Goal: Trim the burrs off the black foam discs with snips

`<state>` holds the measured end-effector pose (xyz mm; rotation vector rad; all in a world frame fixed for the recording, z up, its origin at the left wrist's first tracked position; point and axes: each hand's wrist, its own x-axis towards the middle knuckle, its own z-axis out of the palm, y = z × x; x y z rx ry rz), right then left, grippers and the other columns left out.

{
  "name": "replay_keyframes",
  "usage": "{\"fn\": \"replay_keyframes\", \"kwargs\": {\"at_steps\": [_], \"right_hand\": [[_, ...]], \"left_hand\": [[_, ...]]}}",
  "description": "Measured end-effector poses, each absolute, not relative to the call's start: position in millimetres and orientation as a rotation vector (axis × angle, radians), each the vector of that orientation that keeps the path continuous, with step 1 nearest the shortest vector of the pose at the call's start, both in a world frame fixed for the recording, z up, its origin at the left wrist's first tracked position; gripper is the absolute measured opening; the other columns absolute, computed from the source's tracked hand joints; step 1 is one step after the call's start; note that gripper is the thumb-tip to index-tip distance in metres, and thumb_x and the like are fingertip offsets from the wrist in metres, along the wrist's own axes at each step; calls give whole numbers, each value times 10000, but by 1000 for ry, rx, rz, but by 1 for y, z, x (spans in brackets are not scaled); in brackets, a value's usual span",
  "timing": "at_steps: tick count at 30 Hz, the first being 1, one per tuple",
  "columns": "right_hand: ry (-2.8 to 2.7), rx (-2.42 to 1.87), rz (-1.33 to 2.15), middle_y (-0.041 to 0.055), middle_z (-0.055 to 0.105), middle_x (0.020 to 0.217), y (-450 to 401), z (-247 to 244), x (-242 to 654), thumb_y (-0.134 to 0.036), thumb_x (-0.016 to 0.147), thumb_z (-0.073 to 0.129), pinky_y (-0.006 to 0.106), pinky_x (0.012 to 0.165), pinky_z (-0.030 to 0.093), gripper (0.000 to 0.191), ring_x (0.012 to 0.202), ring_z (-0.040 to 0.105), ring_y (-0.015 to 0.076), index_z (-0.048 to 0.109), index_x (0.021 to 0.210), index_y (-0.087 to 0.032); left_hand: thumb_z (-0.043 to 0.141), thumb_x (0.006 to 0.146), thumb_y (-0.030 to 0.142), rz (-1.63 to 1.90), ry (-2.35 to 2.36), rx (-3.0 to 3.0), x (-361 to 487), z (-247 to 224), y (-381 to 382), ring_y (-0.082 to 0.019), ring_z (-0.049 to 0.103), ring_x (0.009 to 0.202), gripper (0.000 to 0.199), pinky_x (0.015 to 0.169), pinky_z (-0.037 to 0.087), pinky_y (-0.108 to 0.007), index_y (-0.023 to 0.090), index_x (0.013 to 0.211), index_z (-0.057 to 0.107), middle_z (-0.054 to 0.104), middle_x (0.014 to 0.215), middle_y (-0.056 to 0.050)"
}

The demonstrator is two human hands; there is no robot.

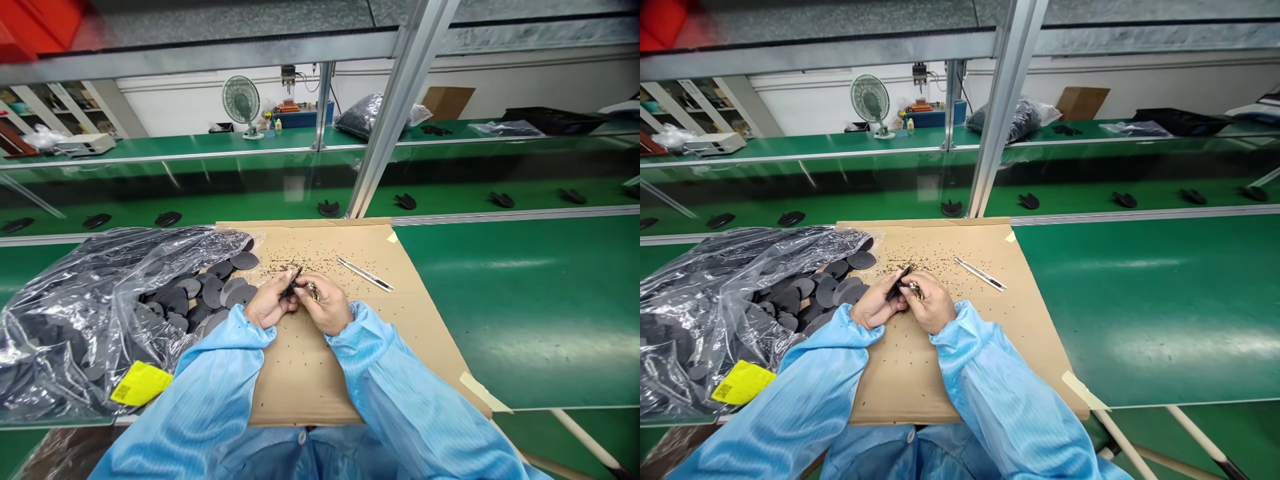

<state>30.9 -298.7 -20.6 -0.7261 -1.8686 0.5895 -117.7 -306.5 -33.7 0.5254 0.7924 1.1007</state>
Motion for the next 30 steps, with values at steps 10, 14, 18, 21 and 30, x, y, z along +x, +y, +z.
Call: {"fn": "replay_keyframes", "kwargs": {"at_steps": [10, 14, 18, 21, 30], "right_hand": [[-1692, -881, 608, 46, 650, 870, -296, -25, 31, -280, 856, 571, 312, 748, 496, 102, 804, 606, 173, 615, 903, -202], [-1479, -1014, 648, 28, 641, 790, -283, -34, 33, -355, 839, 592, 298, 708, 486, 168, 723, 588, 163, 612, 851, -189], [-1390, -1074, 641, 28, 636, 762, -274, -40, 36, -383, 830, 590, 305, 700, 485, 203, 694, 577, 164, 608, 843, -182], [-1399, -1062, 625, 35, 638, 773, -274, -39, 36, -366, 833, 581, 310, 705, 486, 182, 706, 580, 168, 601, 835, -185], [-1297, -1022, 665, 34, 620, 774, -278, -35, 35, -306, 850, 570, 293, 671, 480, 119, 704, 577, 162, 584, 825, -191]], "left_hand": [[793, 637, 182, 1366, 769, 501, -119, -29, -302, -108, 618, 760, 406, 609, 485, -189, 153, 1001, 614, 658, 917, -38], [770, 603, 132, 1547, 866, 445, -124, -33, -285, -176, 632, 941, 443, 838, 503, -295, 176, 1020, 628, 686, 938, -50], [725, 629, 141, 1688, 1154, 705, -142, -24, -251, -213, 631, 965, 396, 914, 471, -378, 182, 1017, 655, 690, 953, -61], [685, 681, 159, 1743, 1700, 1111, -172, -3, -211, -242, 605, 1011, 323, 980, 422, -414, 188, 1003, 679, 675, 1018, -74], [667, 731, 178, 924, 2276, 1777, -164, 14, -95, -335, 420, 1264, 457, 1063, 302, -428, 105, 1173, 579, 495, 1289, -209]]}}
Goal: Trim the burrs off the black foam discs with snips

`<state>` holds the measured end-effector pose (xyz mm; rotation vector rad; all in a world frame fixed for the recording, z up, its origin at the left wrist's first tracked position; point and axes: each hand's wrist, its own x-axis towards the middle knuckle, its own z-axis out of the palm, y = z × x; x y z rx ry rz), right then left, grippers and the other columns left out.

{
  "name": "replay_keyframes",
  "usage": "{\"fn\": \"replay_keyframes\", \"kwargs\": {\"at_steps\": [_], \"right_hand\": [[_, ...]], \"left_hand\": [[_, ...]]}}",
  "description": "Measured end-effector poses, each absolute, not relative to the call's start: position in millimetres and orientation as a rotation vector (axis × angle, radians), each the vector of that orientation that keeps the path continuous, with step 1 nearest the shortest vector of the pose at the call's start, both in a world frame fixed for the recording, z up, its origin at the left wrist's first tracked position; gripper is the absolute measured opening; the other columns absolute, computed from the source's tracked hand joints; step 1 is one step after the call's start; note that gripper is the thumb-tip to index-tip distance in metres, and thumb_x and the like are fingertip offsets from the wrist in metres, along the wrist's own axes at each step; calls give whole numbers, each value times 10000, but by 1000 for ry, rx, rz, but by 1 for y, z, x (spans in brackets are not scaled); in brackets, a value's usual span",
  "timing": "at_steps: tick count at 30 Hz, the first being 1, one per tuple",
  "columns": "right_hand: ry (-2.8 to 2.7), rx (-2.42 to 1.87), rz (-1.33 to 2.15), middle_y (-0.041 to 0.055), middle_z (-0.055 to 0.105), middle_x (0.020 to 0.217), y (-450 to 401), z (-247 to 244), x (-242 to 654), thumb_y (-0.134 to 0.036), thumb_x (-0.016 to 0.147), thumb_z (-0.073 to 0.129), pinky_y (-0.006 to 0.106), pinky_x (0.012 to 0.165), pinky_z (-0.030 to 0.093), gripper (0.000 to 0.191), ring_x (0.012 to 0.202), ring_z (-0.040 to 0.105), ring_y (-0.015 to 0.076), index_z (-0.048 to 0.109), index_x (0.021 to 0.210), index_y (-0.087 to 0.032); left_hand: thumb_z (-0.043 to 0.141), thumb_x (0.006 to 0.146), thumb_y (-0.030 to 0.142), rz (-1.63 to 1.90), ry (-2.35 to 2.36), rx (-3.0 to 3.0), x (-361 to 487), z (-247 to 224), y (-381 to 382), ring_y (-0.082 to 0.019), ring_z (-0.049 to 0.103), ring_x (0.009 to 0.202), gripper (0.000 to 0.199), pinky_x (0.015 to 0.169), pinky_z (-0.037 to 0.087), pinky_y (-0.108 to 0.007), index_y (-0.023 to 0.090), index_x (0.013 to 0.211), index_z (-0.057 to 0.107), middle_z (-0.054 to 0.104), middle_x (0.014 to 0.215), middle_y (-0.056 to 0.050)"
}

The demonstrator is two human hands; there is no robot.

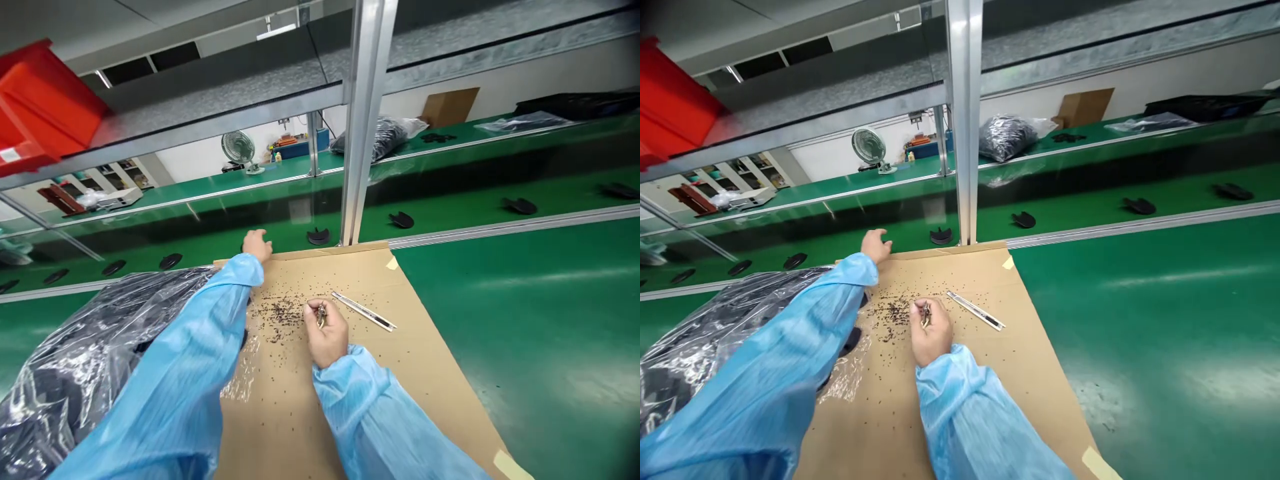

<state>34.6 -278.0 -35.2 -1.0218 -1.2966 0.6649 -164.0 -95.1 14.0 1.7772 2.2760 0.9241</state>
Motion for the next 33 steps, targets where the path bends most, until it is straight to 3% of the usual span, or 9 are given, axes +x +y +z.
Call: {"fn": "replay_keyframes", "kwargs": {"at_steps": [3, 7, 11, 15, 21, 23, 27, 30, 33], "right_hand": [[-1268, -1033, 671, 32, 604, 773, -278, -37, 33, -296, 854, 566, 300, 674, 473, 110, 717, 569, 164, 581, 818, -193], [-1254, -1048, 671, 26, 585, 744, -279, -39, 31, -295, 859, 556, 298, 630, 460, 108, 686, 555, 164, 575, 803, -204], [-1227, -1053, 671, 25, 587, 738, -279, -37, 30, -300, 863, 549, 300, 630, 461, 109, 687, 560, 169, 571, 802, -212], [-1195, -1082, 691, 16, 576, 715, -275, -39, 32, -320, 862, 548, 285, 623, 464, 117, 657, 556, 157, 551, 819, -211], [-1017, -1141, 649, -3, 517, 762, -256, -52, 39, -393, 725, 688, 272, 631, 477, 380, 656, 547, 144, 467, 970, -203], [-1052, -1171, 679, 30, 545, 833, -252, -55, 38, -435, 685, 720, 304, 673, 491, 488, 722, 573, 170, 472, 1027, -191], [-1114, -1255, 722, 63, 595, 843, -256, -53, 37, -522, 667, 724, 370, 726, 497, 500, 747, 591, 208, 530, 976, -179], [-1182, -1234, 767, 75, 622, 879, -259, -50, 36, -525, 696, 706, 386, 756, 505, 542, 767, 608, 211, 542, 1066, -164], [-1352, -1128, 700, 125, 596, 1051, -262, -49, 36, -485, 773, 640, 405, 847, 491, 521, 933, 596, 231, 551, 1163, -150]], "left_hand": [[697, 734, 286, 839, 2189, 1742, -109, -4, -65, -354, 491, 1193, 430, 997, 348, -436, 104, 1108, 590, 562, 1195, -237], [755, 670, 407, 808, 2181, 1650, -50, -18, -33, -397, 510, 1153, 571, 931, 364, -477, 93, 1096, 540, 574, 1150, -286], [807, 606, 208, 902, 2103, 1575, -21, -18, -20, -374, 514, 1141, 598, 932, 344, -456, 96, 1109, 504, 587, 1136, -273], [715, 676, 98, 1104, 1999, 1553, -16, -8, -30, -276, 562, 1067, 487, 904, 375, -355, 115, 1126, 528, 617, 1107, -199], [701, 703, 174, 1504, 1652, 1335, -50, 13, -98, -184, 575, 818, 192, 768, 425, -306, 155, 885, 642, 665, 879, -74], [695, 710, 205, 1559, 1512, 1169, -69, 17, -138, -134, 541, 707, 166, 656, 418, -259, 146, 854, 637, 653, 834, -49], [744, 671, 260, 1482, 1245, 849, -108, 12, -227, -87, 495, 589, 266, 470, 319, -199, 144, 872, 615, 640, 821, -43], [760, 664, 279, 1461, 1095, 675, -127, -1, -277, -125, 585, 706, 347, 544, 423, -211, 181, 962, 611, 659, 889, -42], [741, 681, 255, 1510, 945, 593, -137, -13, -300, -166, 631, 850, 444, 689, 503, -282, 248, 1097, 584, 670, 992, -30]]}}
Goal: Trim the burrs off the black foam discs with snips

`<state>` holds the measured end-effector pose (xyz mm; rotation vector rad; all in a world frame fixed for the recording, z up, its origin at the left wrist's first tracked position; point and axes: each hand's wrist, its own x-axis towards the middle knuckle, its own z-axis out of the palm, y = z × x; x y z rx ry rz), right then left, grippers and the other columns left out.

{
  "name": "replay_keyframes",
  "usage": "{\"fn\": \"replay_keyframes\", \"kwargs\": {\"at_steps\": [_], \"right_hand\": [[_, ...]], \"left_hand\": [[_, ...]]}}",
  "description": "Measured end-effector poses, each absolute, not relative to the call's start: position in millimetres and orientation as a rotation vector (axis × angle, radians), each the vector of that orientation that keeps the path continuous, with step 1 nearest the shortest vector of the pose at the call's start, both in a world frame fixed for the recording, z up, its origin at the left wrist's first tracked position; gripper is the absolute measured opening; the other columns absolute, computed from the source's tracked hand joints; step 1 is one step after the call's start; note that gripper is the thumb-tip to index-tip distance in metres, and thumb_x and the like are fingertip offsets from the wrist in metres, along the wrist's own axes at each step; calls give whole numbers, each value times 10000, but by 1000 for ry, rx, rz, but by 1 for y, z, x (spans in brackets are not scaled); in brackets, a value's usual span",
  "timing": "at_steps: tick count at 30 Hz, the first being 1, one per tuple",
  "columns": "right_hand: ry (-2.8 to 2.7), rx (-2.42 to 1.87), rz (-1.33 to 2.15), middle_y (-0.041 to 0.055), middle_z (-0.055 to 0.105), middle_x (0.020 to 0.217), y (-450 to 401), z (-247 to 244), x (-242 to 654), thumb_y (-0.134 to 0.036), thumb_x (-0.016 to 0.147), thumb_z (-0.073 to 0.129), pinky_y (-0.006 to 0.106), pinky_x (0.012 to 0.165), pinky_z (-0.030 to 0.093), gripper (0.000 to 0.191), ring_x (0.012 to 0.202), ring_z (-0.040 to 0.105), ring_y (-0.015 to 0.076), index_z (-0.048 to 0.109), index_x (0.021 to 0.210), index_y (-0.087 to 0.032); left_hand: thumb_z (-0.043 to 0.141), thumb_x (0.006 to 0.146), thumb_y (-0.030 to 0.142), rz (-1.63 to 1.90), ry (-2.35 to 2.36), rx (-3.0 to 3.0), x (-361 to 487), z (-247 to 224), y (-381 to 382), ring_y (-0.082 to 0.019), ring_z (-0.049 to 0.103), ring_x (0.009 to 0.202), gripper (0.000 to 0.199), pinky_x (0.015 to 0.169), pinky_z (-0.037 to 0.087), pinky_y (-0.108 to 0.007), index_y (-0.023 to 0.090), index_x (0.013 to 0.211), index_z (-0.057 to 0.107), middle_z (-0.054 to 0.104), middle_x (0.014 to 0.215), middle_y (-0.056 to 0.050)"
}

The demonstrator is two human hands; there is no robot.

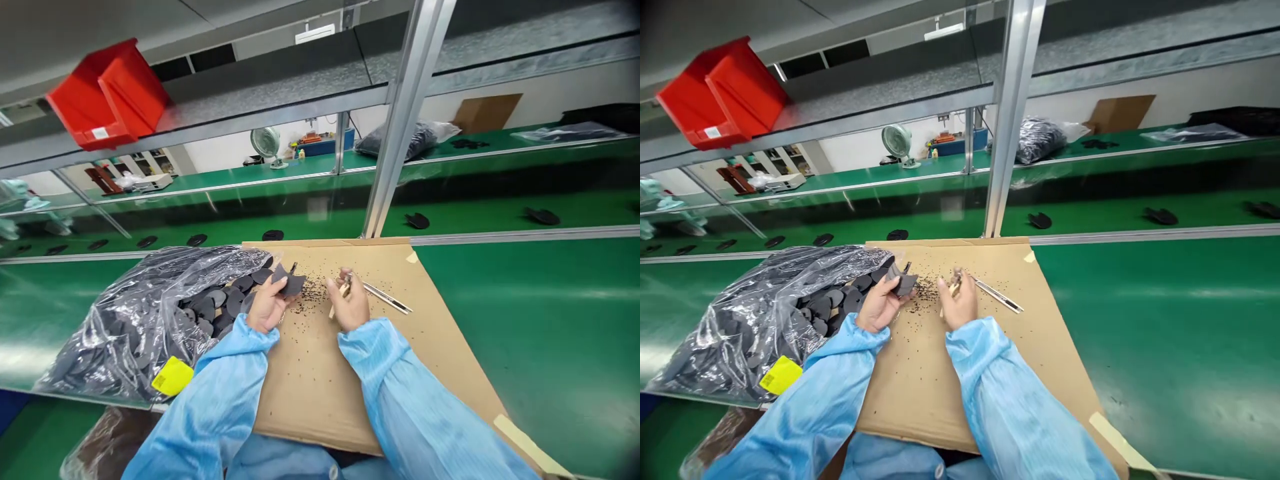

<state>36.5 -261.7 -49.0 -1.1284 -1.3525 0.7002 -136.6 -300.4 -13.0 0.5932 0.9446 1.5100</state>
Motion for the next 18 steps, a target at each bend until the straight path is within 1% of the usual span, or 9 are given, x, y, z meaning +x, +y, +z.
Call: {"fn": "replay_keyframes", "kwargs": {"at_steps": [1, 3, 7, 9, 12, 15, 18], "right_hand": [[-1421, -1097, 650, 133, 579, 1092, -263, -48, 37, -463, 804, 607, 410, 879, 480, 494, 981, 581, 235, 557, 1186, -153], [-1568, -1064, 568, 123, 578, 1085, -267, -45, 38, -423, 854, 550, 413, 904, 469, 456, 997, 569, 232, 557, 1233, -169], [-1830, -1062, 504, 86, 622, 969, -277, -38, 37, -401, 892, 509, 391, 852, 486, 422, 916, 588, 225, 558, 1264, -209], [-1902, -1092, 456, 89, 629, 967, -279, -36, 37, -400, 890, 512, 384, 838, 487, 404, 913, 591, 233, 580, 1241, -213], [-1968, -1128, 396, 87, 632, 942, -279, -38, 38, -377, 879, 527, 370, 801, 497, 372, 873, 597, 233, 607, 1206, -218], [-1999, -1142, 347, 79, 629, 927, -276, -41, 39, -347, 865, 542, 359, 777, 504, 343, 840, 599, 228, 622, 1177, -230], [-2025, -1135, 275, 84, 616, 894, -276, -43, 39, -346, 861, 546, 361, 775, 507, 340, 814, 595, 229, 629, 1166, -220]], "left_hand": [[737, 685, 246, 1521, 912, 589, -138, -16, -303, -173, 636, 874, 471, 709, 508, -294, 262, 1126, 573, 671, 1009, -28], [736, 690, 240, 1539, 875, 591, -141, -21, -303, -173, 640, 886, 484, 705, 509, -285, 268, 1143, 566, 672, 1010, -27], [756, 691, 270, 1489, 880, 570, -144, -25, -298, -135, 630, 768, 396, 585, 480, -219, 230, 1046, 586, 660, 933, -17], [764, 685, 262, 1436, 871, 566, -143, -25, -298, -124, 622, 758, 367, 592, 490, -215, 212, 997, 578, 646, 943, -18], [755, 691, 227, 1391, 829, 567, -140, -24, -300, -119, 622, 761, 352, 666, 528, -257, 211, 979, 553, 625, 960, -13], [737, 697, 187, 1367, 835, 581, -138, -23, -302, -104, 607, 683, 418, 695, 547, -311, 237, 1058, 532, 605, 908, 5], [728, 695, 161, 1349, 852, 591, -137, -22, -302, -95, 586, 631, 479, 703, 552, -332, 245, 1115, 515, 580, 833, 22]]}}
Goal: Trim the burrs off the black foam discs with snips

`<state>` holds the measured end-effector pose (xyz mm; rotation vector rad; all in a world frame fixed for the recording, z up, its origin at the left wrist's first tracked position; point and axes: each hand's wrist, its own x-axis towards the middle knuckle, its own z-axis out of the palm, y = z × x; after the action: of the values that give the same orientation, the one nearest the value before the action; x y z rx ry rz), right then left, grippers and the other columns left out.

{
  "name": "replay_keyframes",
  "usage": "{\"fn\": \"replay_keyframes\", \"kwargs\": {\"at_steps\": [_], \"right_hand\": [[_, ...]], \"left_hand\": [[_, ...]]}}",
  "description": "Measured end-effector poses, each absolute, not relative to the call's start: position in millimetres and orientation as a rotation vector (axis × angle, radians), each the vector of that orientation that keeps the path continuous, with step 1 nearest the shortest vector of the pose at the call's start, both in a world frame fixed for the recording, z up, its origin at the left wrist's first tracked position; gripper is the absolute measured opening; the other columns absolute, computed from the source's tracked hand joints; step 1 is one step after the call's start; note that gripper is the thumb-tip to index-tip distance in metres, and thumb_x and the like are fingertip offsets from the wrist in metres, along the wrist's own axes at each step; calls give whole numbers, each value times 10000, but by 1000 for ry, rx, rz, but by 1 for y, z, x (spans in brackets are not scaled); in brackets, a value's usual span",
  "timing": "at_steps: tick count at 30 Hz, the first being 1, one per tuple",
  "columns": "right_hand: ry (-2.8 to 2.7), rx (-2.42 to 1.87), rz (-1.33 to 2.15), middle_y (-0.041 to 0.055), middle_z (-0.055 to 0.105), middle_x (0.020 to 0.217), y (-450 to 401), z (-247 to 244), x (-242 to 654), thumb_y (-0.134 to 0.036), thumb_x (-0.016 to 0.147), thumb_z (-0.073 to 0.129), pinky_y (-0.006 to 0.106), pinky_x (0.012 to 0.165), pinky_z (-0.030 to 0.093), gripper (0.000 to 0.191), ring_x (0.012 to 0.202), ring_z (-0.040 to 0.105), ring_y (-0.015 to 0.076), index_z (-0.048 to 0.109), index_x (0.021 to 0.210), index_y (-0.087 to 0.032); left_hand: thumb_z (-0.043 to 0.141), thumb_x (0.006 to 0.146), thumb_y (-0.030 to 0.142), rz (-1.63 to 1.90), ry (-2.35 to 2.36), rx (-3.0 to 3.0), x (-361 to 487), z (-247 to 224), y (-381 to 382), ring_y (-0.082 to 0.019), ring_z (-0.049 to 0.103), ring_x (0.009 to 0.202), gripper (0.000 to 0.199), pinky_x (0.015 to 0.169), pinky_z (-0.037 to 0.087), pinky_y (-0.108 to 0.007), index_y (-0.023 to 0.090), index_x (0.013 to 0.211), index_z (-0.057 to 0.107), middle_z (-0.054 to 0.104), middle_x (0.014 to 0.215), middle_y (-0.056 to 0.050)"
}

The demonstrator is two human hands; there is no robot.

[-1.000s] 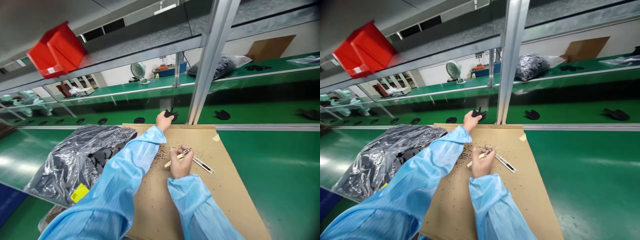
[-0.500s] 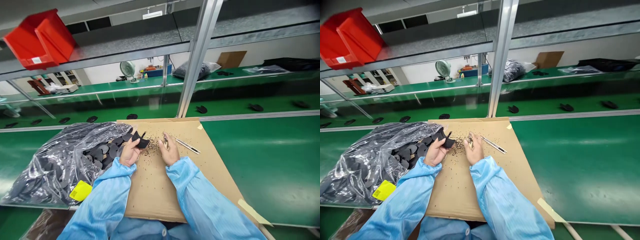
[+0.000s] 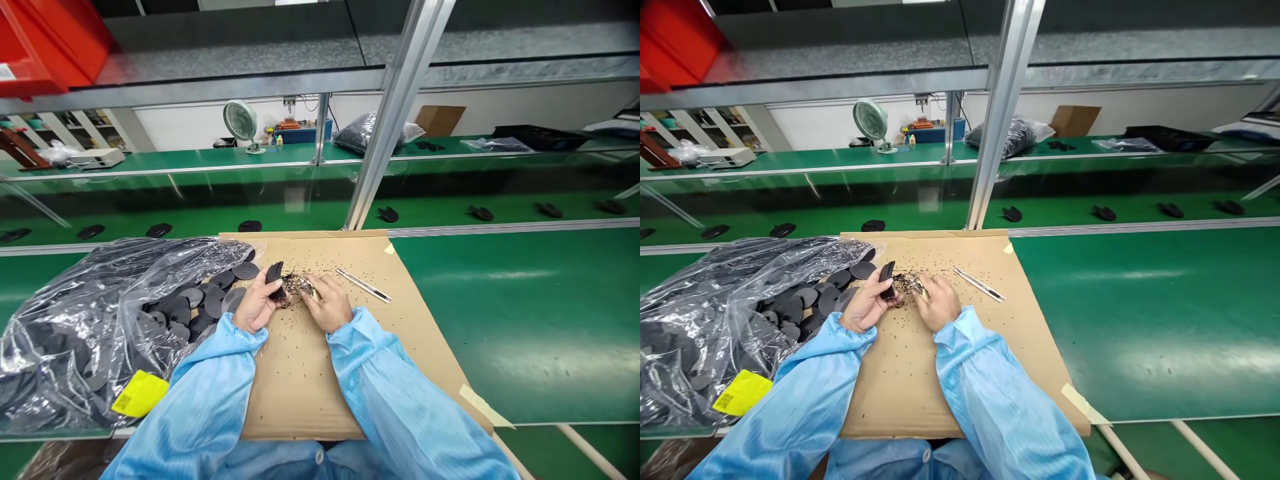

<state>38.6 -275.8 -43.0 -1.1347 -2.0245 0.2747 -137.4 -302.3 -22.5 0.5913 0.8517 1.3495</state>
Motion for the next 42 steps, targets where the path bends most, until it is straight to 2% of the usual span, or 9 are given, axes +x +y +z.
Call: {"fn": "replay_keyframes", "kwargs": {"at_steps": [3, 14, 27, 32, 37, 42], "right_hand": [[-2045, -1125, 214, 83, 607, 868, -276, -44, 38, -342, 860, 550, 353, 778, 505, 341, 796, 590, 224, 631, 1165, -212], [-2112, -1192, 156, 57, 616, 872, -280, -40, 39, -321, 868, 555, 283, 776, 471, 342, 804, 590, 190, 623, 1189, -221], [-2288, -1306, 292, 43, 665, 995, -280, -29, 44, -204, 831, 523, 268, 815, 454, 395, 917, 609, 190, 593, 1217, -249], [-2150, -1266, 433, 32, 681, 989, -282, -29, 41, -235, 850, 519, 268, 832, 462, 303, 922, 611, 183, 635, 1129, -249], [-2036, -1279, 477, 44, 676, 975, -281, -30, 41, -271, 853, 532, 289, 855, 465, 292, 909, 616, 187, 642, 1122, -244], [-2061, -1239, 476, 50, 671, 978, -281, -34, 40, -258, 834, 549, 306, 868, 463, 315, 918, 610, 197, 636, 1136, -239]], "left_hand": [[722, 699, 160, 1328, 841, 600, -137, -21, -303, -95, 568, 599, 488, 693, 549, -339, 240, 1129, 505, 548, 767, 35], [707, 719, 155, 1299, 819, 646, -137, -21, -305, -96, 553, 578, 498, 667, 544, -348, 229, 1155, 478, 530, 770, 34], [727, 699, 145, 1318, 853, 629, -138, -21, -304, -119, 591, 601, 592, 690, 540, -360, 223, 1213, 443, 533, 770, 32], [764, 668, 163, 1357, 873, 622, -138, -22, -302, -104, 582, 602, 524, 658, 534, -326, 196, 1110, 484, 545, 788, 29], [789, 652, 189, 1489, 878, 495, -142, -29, -297, -46, 491, 526, 386, 527, 460, -198, 173, 924, 516, 536, 726, 47], [766, 681, 178, 1491, 807, 473, -143, -29, -296, -114, 605, 709, 363, 606, 507, -235, 168, 964, 539, 624, 890, -22]]}}
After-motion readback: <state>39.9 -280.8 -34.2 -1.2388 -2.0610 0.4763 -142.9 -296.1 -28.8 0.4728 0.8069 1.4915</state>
